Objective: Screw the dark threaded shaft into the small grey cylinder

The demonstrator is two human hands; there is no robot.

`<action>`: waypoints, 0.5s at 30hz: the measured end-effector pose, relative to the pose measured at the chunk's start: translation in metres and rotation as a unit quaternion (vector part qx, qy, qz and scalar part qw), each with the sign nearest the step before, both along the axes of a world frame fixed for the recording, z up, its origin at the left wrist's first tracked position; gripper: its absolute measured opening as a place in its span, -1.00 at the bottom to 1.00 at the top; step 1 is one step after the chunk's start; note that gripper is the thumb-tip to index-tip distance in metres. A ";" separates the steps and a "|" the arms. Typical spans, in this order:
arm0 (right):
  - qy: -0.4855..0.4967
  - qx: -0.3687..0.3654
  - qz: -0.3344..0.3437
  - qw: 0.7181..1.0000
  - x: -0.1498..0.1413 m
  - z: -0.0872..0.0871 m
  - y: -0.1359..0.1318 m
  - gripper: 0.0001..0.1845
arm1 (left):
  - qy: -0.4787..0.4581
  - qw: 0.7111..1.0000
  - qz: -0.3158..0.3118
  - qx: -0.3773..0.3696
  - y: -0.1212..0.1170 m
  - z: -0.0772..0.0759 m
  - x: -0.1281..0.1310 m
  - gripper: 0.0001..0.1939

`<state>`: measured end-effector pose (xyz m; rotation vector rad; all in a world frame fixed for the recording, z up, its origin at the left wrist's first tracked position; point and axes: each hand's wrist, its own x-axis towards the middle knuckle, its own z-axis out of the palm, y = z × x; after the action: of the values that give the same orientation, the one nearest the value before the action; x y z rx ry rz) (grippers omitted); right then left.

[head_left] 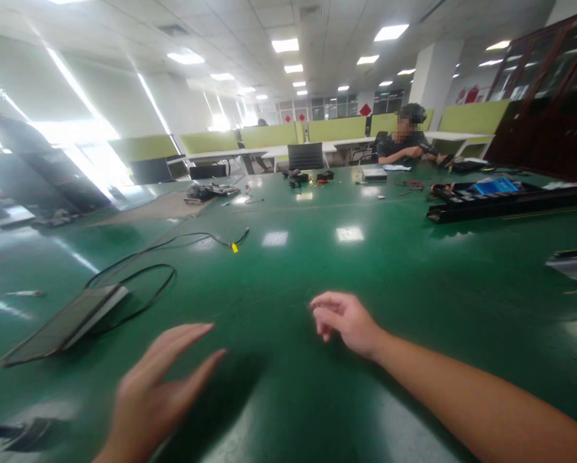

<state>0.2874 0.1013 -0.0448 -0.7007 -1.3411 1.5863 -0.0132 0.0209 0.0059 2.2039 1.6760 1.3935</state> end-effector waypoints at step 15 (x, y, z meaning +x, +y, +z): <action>0.036 -0.069 0.167 0.983 0.003 -0.012 0.010 -0.48 | -0.094 0.992 -0.062 -0.062 0.028 0.020 0.074 -0.83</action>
<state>0.2900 0.1110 -0.0568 -0.5117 -1.3551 1.9689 0.0604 0.0489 0.0261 2.0035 1.4935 1.3782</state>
